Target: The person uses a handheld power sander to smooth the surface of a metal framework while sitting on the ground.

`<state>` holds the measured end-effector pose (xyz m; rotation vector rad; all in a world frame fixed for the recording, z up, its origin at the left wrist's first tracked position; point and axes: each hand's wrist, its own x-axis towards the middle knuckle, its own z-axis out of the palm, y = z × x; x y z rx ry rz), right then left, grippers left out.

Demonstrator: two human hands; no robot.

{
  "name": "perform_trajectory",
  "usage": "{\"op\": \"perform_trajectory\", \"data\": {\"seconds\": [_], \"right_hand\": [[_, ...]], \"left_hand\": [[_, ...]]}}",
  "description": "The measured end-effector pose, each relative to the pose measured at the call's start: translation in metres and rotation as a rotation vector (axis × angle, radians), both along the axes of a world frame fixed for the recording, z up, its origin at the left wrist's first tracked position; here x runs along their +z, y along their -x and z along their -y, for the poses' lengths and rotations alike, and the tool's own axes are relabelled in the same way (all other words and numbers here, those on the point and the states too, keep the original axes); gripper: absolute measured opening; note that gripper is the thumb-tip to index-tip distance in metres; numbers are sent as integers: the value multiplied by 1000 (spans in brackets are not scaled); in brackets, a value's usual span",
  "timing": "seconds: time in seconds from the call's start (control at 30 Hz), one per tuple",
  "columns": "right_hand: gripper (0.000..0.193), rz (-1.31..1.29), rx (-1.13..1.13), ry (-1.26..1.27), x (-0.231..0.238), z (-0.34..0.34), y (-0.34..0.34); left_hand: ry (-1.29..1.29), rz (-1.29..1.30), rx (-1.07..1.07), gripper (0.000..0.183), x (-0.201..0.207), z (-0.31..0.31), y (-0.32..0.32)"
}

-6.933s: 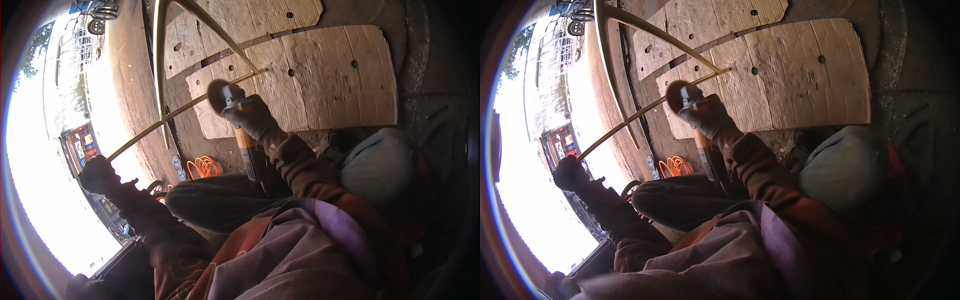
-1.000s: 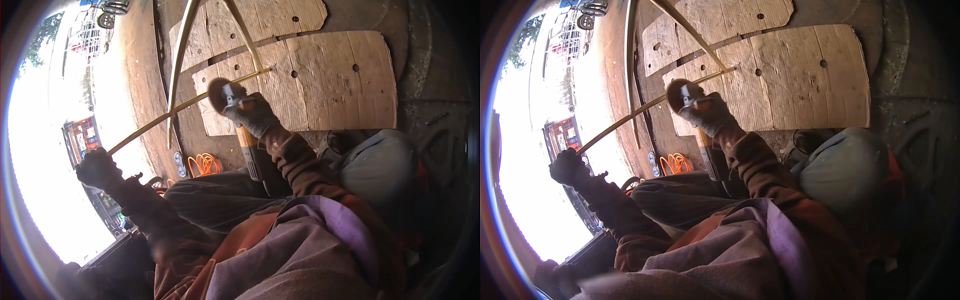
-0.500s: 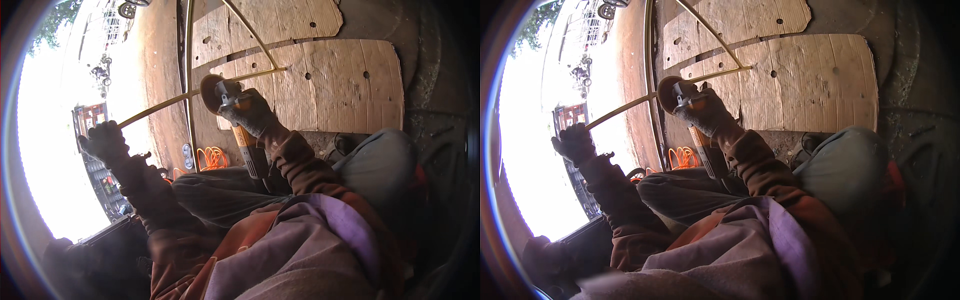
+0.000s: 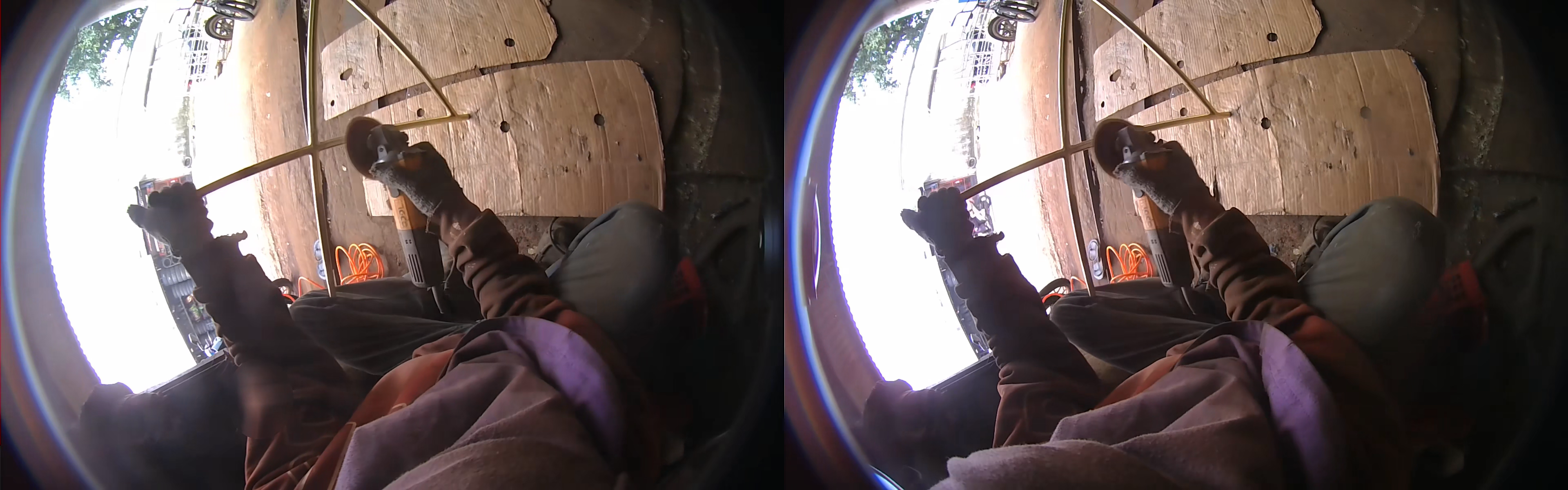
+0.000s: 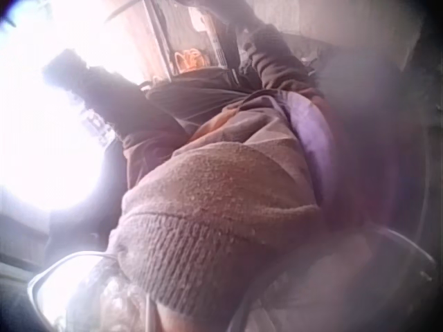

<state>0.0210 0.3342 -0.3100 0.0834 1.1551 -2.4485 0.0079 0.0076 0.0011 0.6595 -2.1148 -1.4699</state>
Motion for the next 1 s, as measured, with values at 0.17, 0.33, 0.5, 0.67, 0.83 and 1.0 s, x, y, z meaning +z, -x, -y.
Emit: {"op": "perform_trajectory", "data": {"seconds": [0.17, 0.33, 0.5, 0.67, 0.83, 1.0], "right_hand": [[29, 226, 10, 81, -81, -2, 9], [34, 68, -38, 92, -25, 19, -3], [28, 132, -66, 119, -34, 7, 2], [31, 219, 42, 99, -98, 4, 6], [30, -135, 11, 1, -31, 17, 2], [24, 173, 38, 24, -75, 3, 10]], "left_hand": [[-260, -359, 99, 43, -2, -17, 16], [-162, -258, -251, 45, -1, -1, 12], [727, -100, -441, 31, 9, 10, 0], [-312, -217, -737, 59, 5, 0, -4], [99, -270, -433, 45, -19, -9, 2], [1033, 157, -265, 48, 1, 59, -7]]}}
